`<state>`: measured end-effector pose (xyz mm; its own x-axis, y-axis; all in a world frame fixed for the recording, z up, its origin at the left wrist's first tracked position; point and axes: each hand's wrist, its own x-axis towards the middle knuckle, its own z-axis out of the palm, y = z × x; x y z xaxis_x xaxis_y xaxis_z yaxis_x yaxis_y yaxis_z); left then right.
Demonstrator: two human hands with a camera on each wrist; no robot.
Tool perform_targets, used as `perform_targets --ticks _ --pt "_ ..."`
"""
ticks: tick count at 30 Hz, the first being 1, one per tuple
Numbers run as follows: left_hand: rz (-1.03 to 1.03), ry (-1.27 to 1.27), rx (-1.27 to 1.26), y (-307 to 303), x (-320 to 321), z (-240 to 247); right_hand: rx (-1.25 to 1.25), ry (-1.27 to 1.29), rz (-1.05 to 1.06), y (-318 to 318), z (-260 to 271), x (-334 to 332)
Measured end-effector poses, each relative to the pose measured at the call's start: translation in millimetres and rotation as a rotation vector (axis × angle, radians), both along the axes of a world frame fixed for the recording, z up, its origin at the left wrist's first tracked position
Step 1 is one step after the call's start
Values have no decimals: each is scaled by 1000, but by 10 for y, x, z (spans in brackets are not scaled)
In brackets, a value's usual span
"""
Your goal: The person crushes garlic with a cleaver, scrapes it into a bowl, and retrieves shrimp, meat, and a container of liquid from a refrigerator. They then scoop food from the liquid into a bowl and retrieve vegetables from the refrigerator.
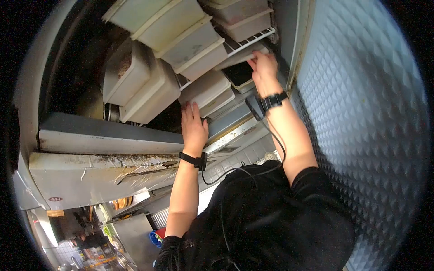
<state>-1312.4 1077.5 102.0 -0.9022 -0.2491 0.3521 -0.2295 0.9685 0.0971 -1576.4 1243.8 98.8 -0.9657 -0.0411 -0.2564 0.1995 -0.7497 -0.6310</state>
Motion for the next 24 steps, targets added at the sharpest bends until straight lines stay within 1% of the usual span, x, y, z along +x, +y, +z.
perform_targets --ticks 4,5,8,10,11,12,13,14,15,17,18,20,21,22,23,24 --pt "-11 3 21 -9 23 -23 -56 -12 116 11 -107 589" --pt "-14 9 34 -6 20 -10 -64 -27 118 -16 -62 766" --pt "-37 22 44 -16 33 -11 60 13 166 -159 60 1155" --pt "-69 26 41 -27 41 -38 106 7 183 -321 46 1273" --pt "-46 0 59 -36 44 -62 95 30 169 -425 -2 1291" --pt "-22 -27 77 -35 53 -75 134 22 124 -544 -48 1290" --pt "-14 -60 96 -23 67 -56 207 53 137 -595 -64 1291" --pt "-32 -59 99 -18 80 -54 279 84 154 -600 -81 1280" --pt "-44 -23 94 -21 103 -54 283 85 143 -566 -106 1269" --pt "-55 17 109 -5 164 -41 379 138 239 -554 -129 1269" --pt "-39 19 112 -9 196 -59 382 142 254 -540 -137 1282" --pt "-42 1 123 -31 255 -111 497 157 311 -459 -164 1282" --pt "-47 26 130 -10 265 -88 582 160 344 -435 -187 1268" --pt "-59 59 83 -19 280 -158 662 188 332 -403 -204 1271" --pt "-62 94 -19 -30 307 -226 766 202 386 -358 -143 1267" --pt "-62 -19 -17 -40 314 -218 942 238 438 -313 -110 1265"
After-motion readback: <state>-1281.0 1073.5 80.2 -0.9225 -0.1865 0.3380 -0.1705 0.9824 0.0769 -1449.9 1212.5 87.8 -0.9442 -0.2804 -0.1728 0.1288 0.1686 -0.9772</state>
